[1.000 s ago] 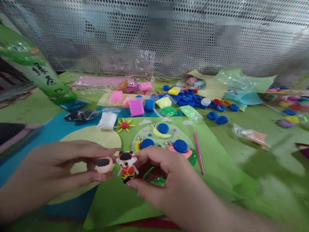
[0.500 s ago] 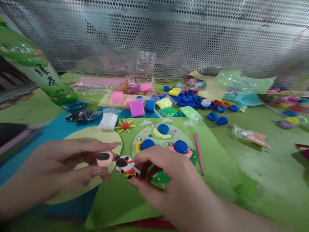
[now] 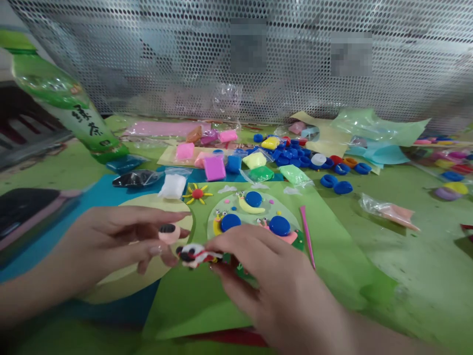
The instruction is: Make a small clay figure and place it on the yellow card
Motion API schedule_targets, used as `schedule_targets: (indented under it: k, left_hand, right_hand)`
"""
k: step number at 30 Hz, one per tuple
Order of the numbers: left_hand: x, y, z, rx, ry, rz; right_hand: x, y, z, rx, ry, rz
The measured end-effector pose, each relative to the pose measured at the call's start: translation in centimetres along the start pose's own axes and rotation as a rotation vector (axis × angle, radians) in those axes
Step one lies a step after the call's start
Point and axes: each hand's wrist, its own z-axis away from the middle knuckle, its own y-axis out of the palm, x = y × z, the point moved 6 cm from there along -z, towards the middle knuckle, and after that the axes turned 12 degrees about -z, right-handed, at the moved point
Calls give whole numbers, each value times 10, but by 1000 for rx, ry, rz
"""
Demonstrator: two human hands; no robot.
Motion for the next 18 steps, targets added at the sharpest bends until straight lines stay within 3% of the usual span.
schedule_targets:
  k: [4,6,12,18]
  left_hand:
    - [-2,-12,-6,-81,-18,-17]
    - [-4,-16,-11,-116,0,-35]
    - [-2,-26,-23,-202,26,-121]
    - [11,-22,-33,-157,24,-196]
  right_hand:
    - [-16,18,3,121,332,-294]
    - [-20,26,7,139,411,-324]
    - [-13,39,9,235,225,-34]
    - [-6,49,7,286,28,141]
